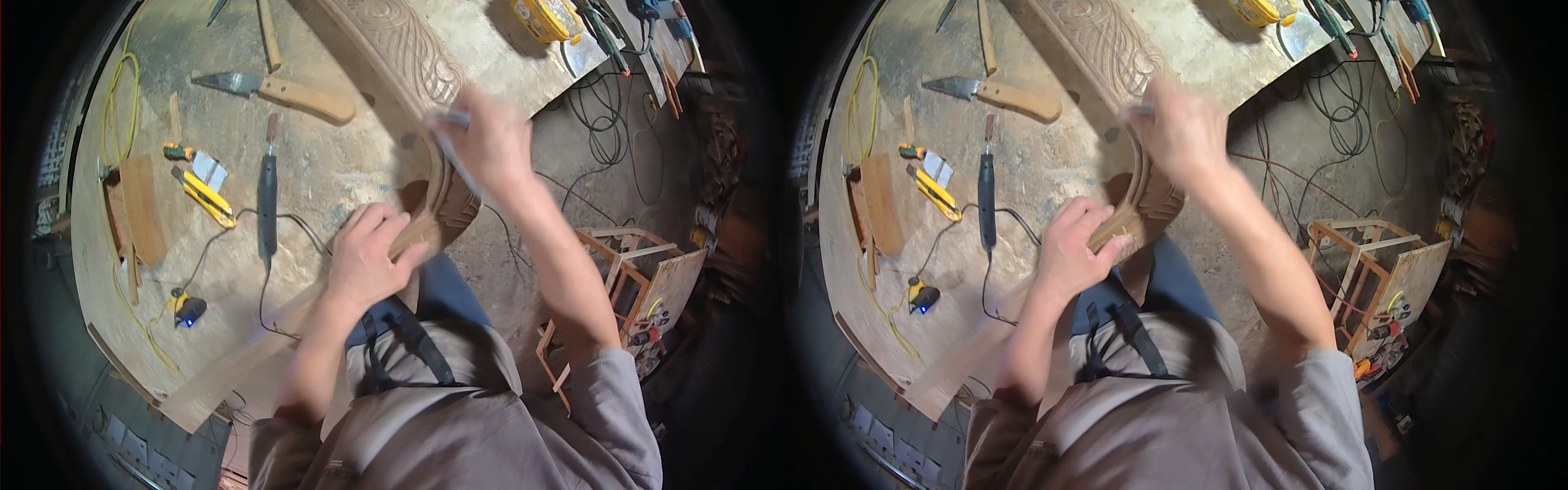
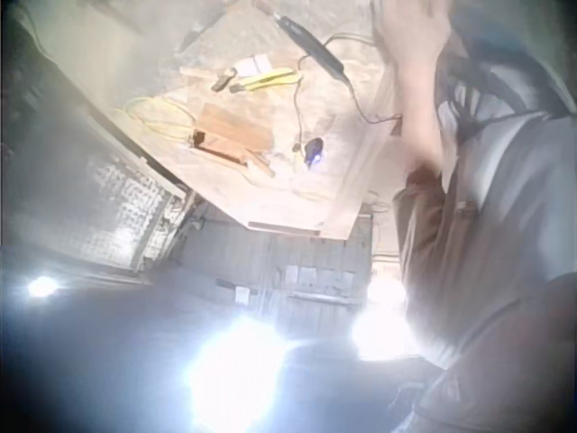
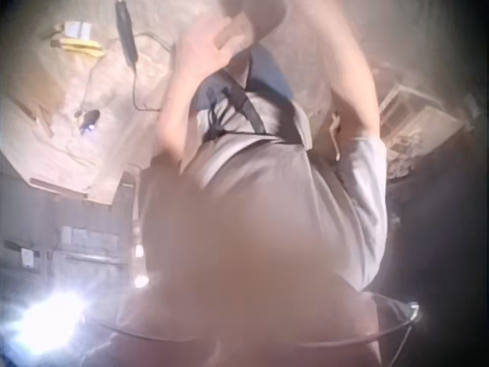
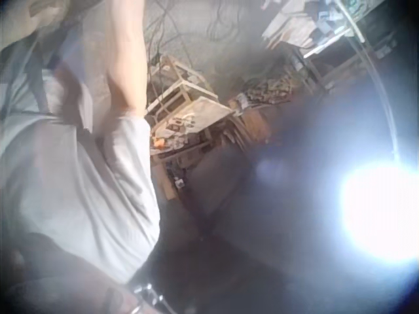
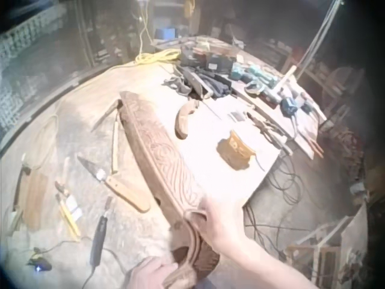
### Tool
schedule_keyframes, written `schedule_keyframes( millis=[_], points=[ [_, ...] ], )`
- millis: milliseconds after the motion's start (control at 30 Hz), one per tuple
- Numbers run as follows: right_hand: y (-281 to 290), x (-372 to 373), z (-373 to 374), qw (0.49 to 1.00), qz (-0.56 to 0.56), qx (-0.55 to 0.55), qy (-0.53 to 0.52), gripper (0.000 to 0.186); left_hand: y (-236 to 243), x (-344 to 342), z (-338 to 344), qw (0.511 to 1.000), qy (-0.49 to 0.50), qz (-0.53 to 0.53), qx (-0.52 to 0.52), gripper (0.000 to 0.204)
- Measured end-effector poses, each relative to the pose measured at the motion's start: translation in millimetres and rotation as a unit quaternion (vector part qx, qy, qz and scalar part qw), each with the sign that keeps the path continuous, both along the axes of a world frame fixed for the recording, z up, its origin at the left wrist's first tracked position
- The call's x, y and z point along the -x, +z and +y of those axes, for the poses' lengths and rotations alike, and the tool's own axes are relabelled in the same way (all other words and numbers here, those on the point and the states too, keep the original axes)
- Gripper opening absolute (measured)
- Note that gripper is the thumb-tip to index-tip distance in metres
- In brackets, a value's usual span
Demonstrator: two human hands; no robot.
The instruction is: The person sands the surface of a curved wooden object with a carved pattern using a small piece of sandpaper, and then uses a hand tool to refine the carvings.
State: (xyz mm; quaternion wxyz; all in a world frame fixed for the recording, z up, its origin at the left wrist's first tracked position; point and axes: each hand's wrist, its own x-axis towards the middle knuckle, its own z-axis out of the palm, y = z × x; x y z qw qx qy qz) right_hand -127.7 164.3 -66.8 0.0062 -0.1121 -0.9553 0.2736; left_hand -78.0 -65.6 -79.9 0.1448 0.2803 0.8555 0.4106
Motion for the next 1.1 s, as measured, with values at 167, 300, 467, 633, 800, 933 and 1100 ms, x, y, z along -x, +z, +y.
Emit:
schedule_keyframes(
  millis=[167,300,467,633,800,933,1100],
  points=[
    [6,-13,32,0.977,0.041,0.196,-0.074,0.035,-3,-6,0,0.999,0.022,0.026,0.004,0.033],
    [9,-50,-5,0.992,-0.076,0.098,0.010,0.031,-3,-9,2,0.999,0.031,0.038,0.010,0.031],
    [-5,-9,1,0.996,0.046,-0.071,0.038,0.027,-5,-13,3,0.998,0.025,0.059,0.025,0.030],
    [-1,-17,40,0.981,0.033,0.147,-0.119,0.030,-1,-10,1,0.998,0.042,0.031,0.025,0.026],
    [-9,-91,-21,0.956,-0.043,0.229,-0.177,0.028,-4,-9,5,0.998,0.038,0.032,0.026,0.026],
    [-7,-91,-46,0.967,-0.024,0.148,-0.205,0.024,-5,-9,6,0.998,0.043,0.033,0.036,0.027],
    [-6,-89,-58,0.964,-0.009,0.113,-0.241,0.025,-7,-7,5,0.999,0.031,0.033,0.021,0.026]
  ],
)
